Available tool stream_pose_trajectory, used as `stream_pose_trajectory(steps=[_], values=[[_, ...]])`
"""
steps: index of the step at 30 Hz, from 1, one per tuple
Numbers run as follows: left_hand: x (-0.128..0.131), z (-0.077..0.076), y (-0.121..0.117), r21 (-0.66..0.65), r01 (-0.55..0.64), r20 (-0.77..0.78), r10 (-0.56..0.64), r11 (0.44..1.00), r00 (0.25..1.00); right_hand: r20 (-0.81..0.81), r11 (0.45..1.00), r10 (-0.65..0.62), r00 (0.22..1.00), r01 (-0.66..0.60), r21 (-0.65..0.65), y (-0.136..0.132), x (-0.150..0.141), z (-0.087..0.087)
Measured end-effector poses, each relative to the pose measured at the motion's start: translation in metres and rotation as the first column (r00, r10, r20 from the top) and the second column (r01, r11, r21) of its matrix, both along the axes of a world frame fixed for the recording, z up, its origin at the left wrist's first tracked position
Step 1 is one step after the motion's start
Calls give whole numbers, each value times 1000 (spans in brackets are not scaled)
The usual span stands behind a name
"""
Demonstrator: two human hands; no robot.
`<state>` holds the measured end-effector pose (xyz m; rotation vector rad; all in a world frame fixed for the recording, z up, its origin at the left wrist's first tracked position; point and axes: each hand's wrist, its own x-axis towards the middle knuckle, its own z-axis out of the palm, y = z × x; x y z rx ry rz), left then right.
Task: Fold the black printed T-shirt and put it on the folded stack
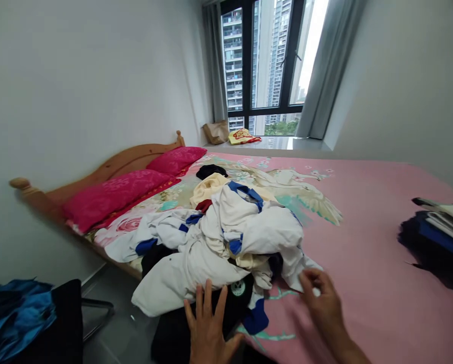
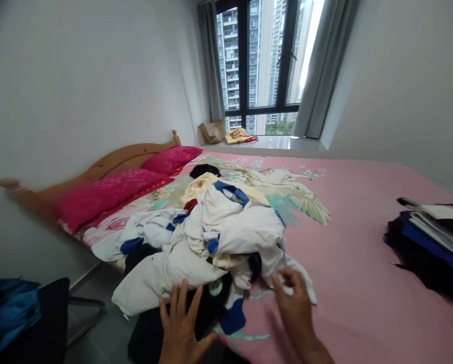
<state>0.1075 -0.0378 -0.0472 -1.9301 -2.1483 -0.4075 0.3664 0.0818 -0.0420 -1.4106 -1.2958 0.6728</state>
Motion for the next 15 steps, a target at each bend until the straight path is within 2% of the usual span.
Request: stream_pose_trajectory(steps=[2,3,4,6,8,11,13,15], values=[[-10,-14,-3,21,-140,30,139,990,990,4,999,-31,999,31,41,41,16,13],[-18,-18,0,39,-206,53,204,978,977,48,999,-34,998,32,28,60,18,13],[-27,-20,6,61,-265,84,260,962,962,94,999,-29,995,30,-14,77,16,10],[-47,-20,24,100,-335,159,318,937,935,147,991,18,989,2,-135,97,1,-8],[-67,-15,47,105,-325,243,293,940,925,152,973,96,984,-61,-220,98,-23,-35],[-94,-4,81,73,-263,429,208,962,879,100,965,188,977,-164,-207,80,-63,-61],[-112,1,98,25,-313,596,237,949,767,38,960,223,974,-212,-184,69,-93,-58],[-130,6,111,-11,-394,745,270,919,609,-43,959,211,976,-216,-182,68,-126,-37]])
